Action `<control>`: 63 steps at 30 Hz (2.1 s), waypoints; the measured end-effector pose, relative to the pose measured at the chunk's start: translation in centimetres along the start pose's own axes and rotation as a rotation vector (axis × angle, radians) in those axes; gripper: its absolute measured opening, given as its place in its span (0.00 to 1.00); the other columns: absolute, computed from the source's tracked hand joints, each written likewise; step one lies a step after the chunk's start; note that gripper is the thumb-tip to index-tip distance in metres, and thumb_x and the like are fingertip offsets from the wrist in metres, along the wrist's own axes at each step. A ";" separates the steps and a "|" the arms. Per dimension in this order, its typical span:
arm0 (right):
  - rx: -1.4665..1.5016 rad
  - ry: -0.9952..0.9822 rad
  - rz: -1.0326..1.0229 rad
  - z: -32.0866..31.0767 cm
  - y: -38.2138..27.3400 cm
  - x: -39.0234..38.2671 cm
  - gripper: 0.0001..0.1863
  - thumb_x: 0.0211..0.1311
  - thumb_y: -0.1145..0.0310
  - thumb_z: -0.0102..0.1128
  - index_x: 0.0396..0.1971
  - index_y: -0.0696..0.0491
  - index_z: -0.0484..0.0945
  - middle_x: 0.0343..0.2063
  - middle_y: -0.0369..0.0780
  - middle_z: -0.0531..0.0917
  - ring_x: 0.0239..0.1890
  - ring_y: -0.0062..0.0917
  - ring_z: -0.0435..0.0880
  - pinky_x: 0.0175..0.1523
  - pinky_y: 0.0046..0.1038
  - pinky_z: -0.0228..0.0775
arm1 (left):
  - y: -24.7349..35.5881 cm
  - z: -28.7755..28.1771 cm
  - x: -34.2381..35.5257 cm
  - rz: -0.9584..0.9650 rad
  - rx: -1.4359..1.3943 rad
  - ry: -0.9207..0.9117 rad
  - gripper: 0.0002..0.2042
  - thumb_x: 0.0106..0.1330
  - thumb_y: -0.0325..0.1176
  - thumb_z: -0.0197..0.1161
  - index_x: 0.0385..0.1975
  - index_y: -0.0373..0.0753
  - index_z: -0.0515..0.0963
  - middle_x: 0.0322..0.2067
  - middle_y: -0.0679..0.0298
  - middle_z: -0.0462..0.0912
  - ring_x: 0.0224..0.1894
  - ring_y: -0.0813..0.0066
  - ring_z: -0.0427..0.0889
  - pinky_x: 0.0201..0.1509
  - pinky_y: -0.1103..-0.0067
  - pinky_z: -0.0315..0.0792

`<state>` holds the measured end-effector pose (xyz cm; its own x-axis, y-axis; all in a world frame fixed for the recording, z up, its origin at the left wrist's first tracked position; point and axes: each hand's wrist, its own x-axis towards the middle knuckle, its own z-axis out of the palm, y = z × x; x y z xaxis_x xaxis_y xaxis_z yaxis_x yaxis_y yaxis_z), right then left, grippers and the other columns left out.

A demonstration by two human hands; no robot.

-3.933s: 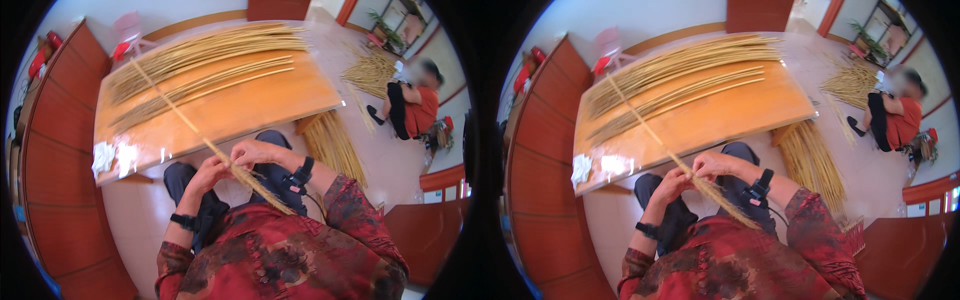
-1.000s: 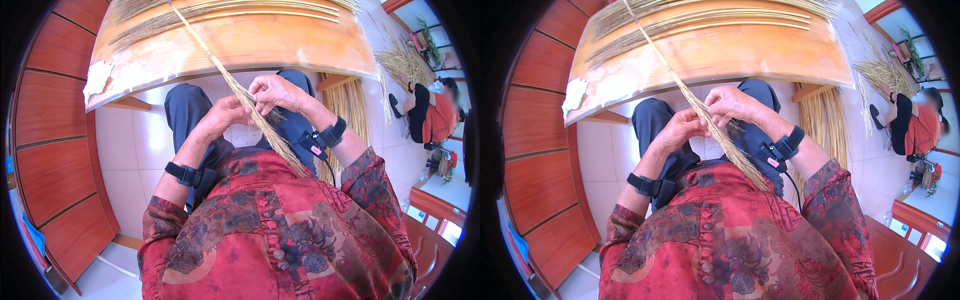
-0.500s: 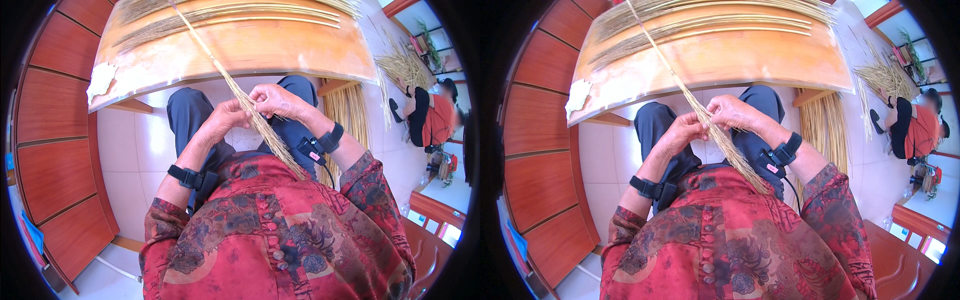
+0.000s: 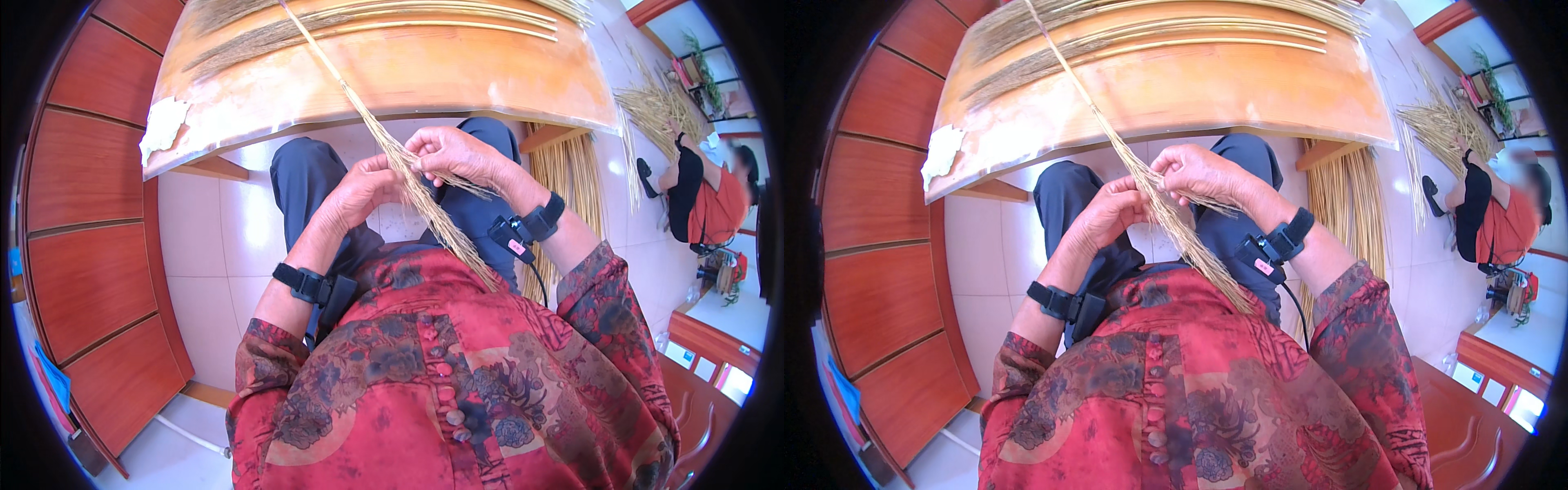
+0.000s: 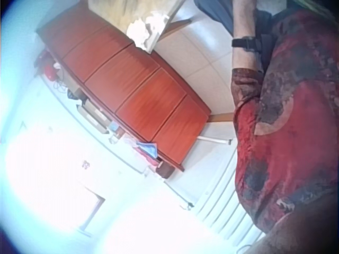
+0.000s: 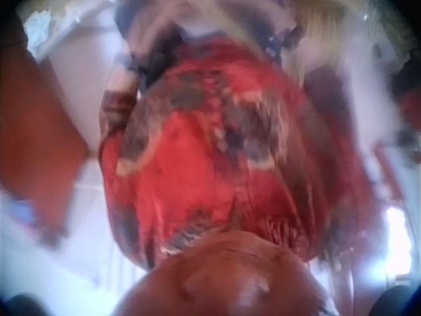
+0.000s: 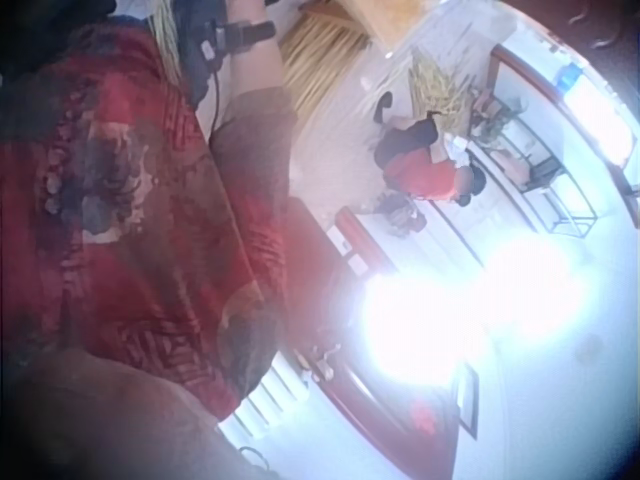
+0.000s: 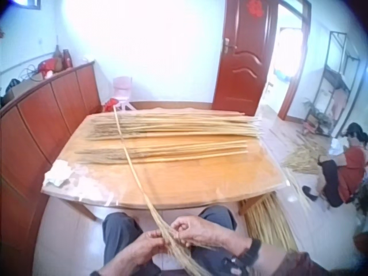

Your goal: The person weaves together bundles of long, thin dried straw by hand at a table, periodically picking up and organizing new straw bundles from the table surface.

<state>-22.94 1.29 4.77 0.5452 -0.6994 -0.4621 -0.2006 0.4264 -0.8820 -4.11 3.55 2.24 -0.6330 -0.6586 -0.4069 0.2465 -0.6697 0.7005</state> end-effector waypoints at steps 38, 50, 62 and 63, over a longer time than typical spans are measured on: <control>-0.042 -0.004 -0.014 0.3 0.2 0.1 0.17 0.44 0.74 0.57 0.36 0.64 0.69 0.19 0.37 0.74 0.17 0.15 0.71 0.21 0.16 0.65 | 0.1 0.1 0.0 -0.050 0.104 0.046 0.12 0.56 0.33 0.58 0.37 0.33 0.71 0.30 0.63 0.76 0.25 0.80 0.74 0.32 0.83 0.72; 0.035 -0.037 -0.020 -0.1 1.1 0.2 0.16 0.45 0.73 0.57 0.37 0.62 0.70 0.23 0.38 0.76 0.27 0.18 0.75 0.28 0.19 0.69 | 0.0 -0.4 -0.1 -0.016 0.094 0.041 0.07 0.58 0.29 0.54 0.34 0.35 0.71 0.23 0.68 0.73 0.24 0.83 0.72 0.31 0.86 0.69; 0.036 -0.131 -0.049 0.0 1.8 0.6 0.14 0.48 0.74 0.56 0.37 0.60 0.70 0.23 0.33 0.75 0.23 0.13 0.72 0.28 0.14 0.65 | -0.2 -1.2 -0.3 -0.030 0.060 -0.007 0.08 0.58 0.31 0.54 0.33 0.35 0.72 0.23 0.69 0.72 0.27 0.80 0.72 0.35 0.83 0.68; -0.026 -0.117 -0.050 0.1 1.6 0.5 0.14 0.48 0.74 0.56 0.36 0.60 0.70 0.22 0.33 0.74 0.23 0.12 0.71 0.27 0.13 0.63 | -0.2 -1.0 -0.4 -0.042 0.093 0.016 0.08 0.57 0.32 0.56 0.33 0.36 0.72 0.24 0.68 0.73 0.28 0.80 0.72 0.36 0.83 0.69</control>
<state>-22.93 1.67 3.08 0.6464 -0.6468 -0.4047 -0.1910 0.3763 -0.9066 -3.21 3.58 1.65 -0.6295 -0.6364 -0.4458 0.1502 -0.6626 0.7338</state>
